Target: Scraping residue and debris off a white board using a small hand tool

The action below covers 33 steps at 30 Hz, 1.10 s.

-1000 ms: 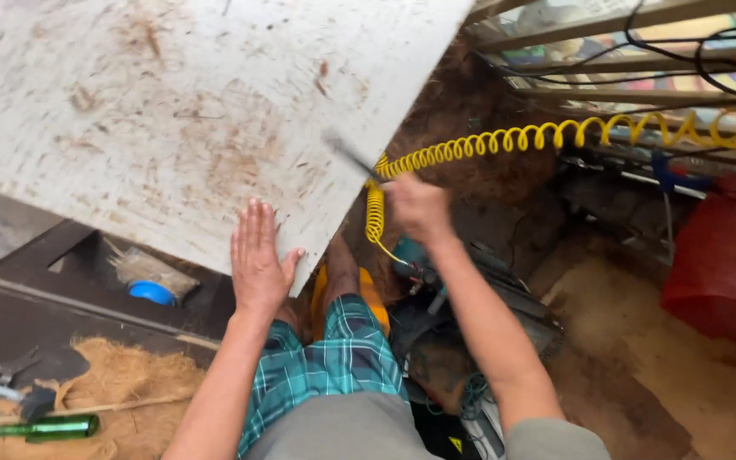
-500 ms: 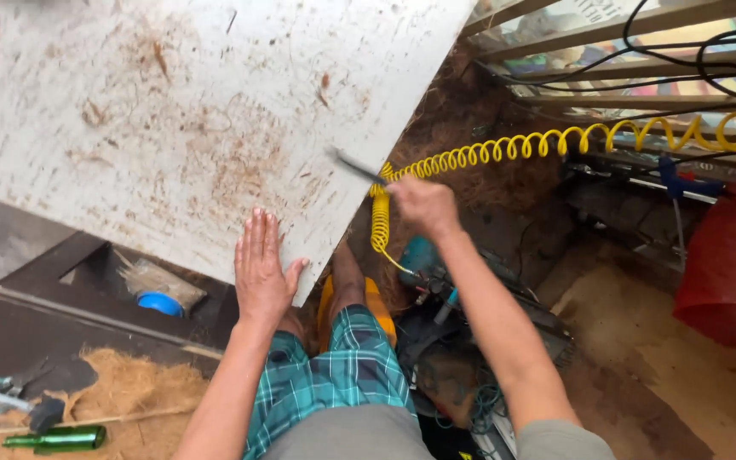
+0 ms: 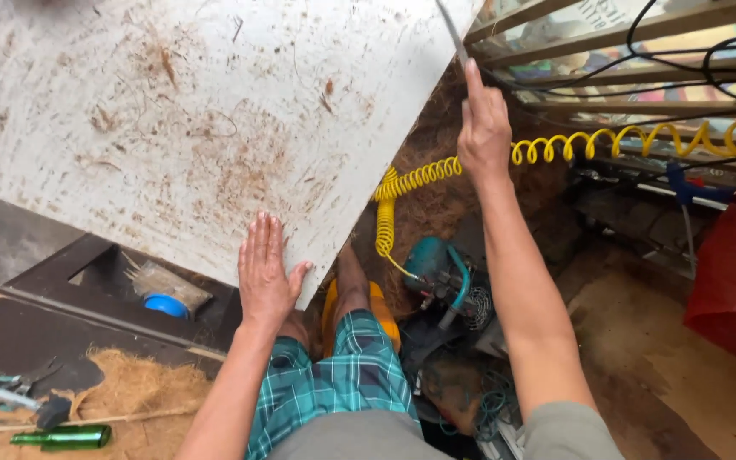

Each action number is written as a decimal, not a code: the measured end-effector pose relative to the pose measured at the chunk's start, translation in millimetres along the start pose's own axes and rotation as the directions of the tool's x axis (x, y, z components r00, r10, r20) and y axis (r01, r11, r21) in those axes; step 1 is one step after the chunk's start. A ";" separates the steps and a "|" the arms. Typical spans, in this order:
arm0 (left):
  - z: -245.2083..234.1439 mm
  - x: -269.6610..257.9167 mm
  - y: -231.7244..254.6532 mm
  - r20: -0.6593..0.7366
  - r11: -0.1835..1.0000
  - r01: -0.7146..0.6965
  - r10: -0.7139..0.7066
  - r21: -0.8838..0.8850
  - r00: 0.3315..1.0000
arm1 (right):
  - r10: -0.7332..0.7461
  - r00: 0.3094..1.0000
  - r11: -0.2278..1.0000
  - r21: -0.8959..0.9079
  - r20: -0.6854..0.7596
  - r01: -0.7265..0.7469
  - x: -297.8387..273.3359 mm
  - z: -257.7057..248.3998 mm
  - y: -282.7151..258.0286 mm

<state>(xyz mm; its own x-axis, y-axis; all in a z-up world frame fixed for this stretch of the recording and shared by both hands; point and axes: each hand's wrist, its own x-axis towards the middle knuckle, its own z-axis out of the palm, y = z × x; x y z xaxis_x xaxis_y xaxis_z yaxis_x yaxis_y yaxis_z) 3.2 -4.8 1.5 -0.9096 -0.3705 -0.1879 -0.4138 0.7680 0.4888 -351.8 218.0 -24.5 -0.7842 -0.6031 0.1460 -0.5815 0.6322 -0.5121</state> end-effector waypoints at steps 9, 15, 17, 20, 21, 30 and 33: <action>1.3 3.0 -2.3 0.049 0.998 0.038 -0.041 0.046 0.998 | 0.302 0.887 0.886 0.242 0.349 -0.396 -249.0 17.6 -79.8; 4.2 0.6 -4.1 0.054 0.999 0.035 -0.036 0.033 0.998 | 0.141 0.990 0.955 0.262 0.014 -0.140 -19.4 -0.6 -34.5; -2.8 -4.5 -0.4 0.062 0.999 0.033 -0.034 0.020 0.997 | 0.153 0.986 0.937 0.309 0.058 -0.164 -27.5 14.2 -37.0; -1.1 4.1 -2.2 0.039 1.000 0.014 -0.014 0.007 0.999 | 0.120 0.975 0.917 0.355 0.187 -0.181 -114.0 19.9 -75.5; -0.9 2.3 -3.7 0.047 1.000 0.012 -0.012 0.016 0.999 | 0.099 0.949 0.908 0.362 0.299 -0.209 -155.7 16.4 -100.3; -5.4 0.5 -4.4 0.041 1.000 -0.013 0.013 0.002 0.999 | 0.112 0.994 0.976 0.188 0.012 -0.113 -13.9 21.4 -36.9; -8.1 2.6 -3.7 0.043 1.000 -0.019 0.018 0.006 0.999 | 0.133 0.988 0.923 0.354 0.080 -0.153 -41.8 36.3 -52.7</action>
<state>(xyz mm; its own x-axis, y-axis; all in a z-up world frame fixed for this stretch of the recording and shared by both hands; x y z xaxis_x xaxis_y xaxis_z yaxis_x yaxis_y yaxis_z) 2.7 -12.8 6.1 -0.9178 -0.3338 -0.2152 -0.3971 0.7779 0.4871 -280.5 192.2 -34.3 -0.8349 -0.5503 0.0083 -0.3398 0.5035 -0.7944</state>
